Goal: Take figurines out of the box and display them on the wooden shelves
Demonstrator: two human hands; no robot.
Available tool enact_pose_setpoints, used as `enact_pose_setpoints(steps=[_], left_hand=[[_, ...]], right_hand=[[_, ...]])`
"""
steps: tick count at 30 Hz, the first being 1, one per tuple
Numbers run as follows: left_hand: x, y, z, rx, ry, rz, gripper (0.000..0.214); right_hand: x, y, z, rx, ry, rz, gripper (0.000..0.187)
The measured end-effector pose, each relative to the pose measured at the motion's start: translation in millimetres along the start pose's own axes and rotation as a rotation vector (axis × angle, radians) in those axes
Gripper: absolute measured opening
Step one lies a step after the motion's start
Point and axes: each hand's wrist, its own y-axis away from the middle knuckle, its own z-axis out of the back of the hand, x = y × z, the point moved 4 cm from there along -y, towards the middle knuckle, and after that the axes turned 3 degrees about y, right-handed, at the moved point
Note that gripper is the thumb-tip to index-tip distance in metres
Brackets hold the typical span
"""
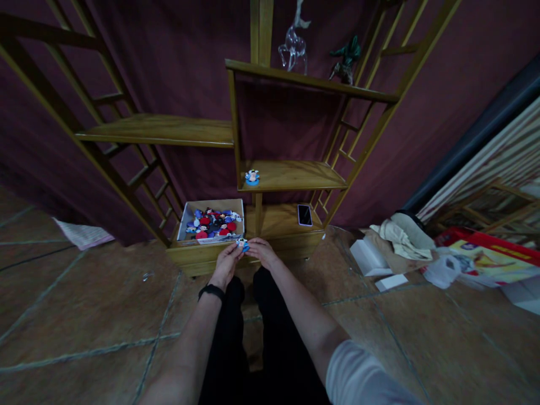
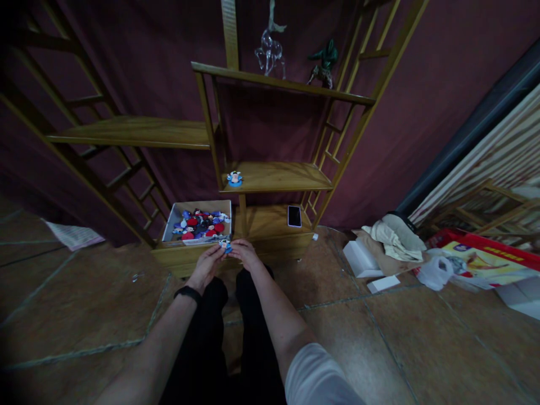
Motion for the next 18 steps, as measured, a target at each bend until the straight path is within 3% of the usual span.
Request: enact_pose_setpoints(steps=[6,12,18], left_hand=[[1.1,-0.4,-1.1,0.072,0.002,0.018,0.041],[1.1,0.9,0.5,0.114,0.005,0.064,0.037],[1.5,2.4,-1.4,0.145,0.050,0.090,0.039]], right_hand=[[2.6,4.7,-5.2,0.057,0.098,-0.008,0.028],[3.0,3.5,-6.3,0.067,0.121,0.028,0.039],[1.8,1.2,-3.2,0.044,0.105,0.018,0.028]])
